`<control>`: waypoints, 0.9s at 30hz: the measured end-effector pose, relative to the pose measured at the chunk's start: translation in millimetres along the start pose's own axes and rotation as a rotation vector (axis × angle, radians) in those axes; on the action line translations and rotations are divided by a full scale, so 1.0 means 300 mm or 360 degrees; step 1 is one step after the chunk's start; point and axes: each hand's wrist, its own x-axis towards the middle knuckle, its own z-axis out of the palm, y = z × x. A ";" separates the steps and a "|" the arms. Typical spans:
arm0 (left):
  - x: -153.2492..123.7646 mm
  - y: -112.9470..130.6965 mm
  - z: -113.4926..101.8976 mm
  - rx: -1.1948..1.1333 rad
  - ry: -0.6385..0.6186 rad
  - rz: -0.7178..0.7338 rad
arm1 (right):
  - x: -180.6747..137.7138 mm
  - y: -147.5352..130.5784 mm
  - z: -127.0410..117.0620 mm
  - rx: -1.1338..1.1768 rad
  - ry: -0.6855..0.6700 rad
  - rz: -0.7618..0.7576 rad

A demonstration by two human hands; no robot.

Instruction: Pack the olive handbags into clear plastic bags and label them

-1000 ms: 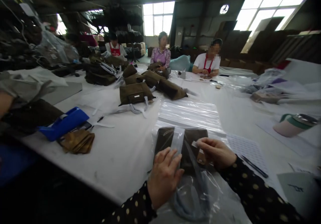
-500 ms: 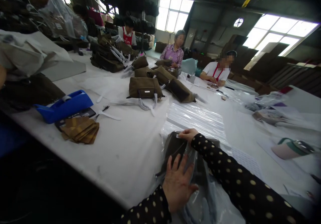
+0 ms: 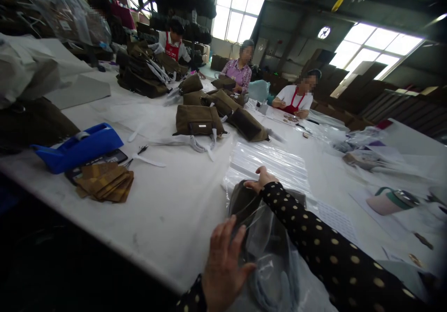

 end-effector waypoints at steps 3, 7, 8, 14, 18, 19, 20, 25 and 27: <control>-0.142 -0.121 -0.045 -0.0126 0.0066 -0.0563 | -0.128 -0.038 -0.003 0.0085 -0.0017 -0.0977; -0.232 -0.189 -0.079 -0.0503 -0.0244 -0.1037 | -0.288 -0.118 0.151 0.0048 -0.0608 -0.2192; -0.229 -0.184 -0.087 -0.0586 -0.0296 -0.1057 | -0.307 -0.138 0.201 -0.0018 -0.0744 -0.2306; -0.149 -0.130 -0.150 -0.1067 -0.0302 -0.0998 | -0.294 -0.205 0.313 -0.0540 -0.1486 -0.2223; -0.099 -0.161 -0.213 -0.1665 0.0207 -0.0989 | -0.236 -0.212 0.128 0.0439 -0.1182 -0.1816; -0.081 -0.173 -0.228 -0.1850 0.0362 -0.0932 | -0.210 -0.207 0.053 0.0778 -0.1028 -0.1702; -0.059 -0.183 -0.242 -0.2021 0.0474 -0.0844 | -0.179 -0.195 -0.031 0.1081 -0.0854 -0.1569; 0.117 -0.187 -0.281 -0.2462 0.0327 -0.0403 | -0.058 0.002 -0.420 0.1795 0.0200 -0.0973; 0.201 -0.167 -0.295 -0.2508 0.0133 -0.0287 | -0.075 0.128 -0.465 0.2075 0.0732 -0.0592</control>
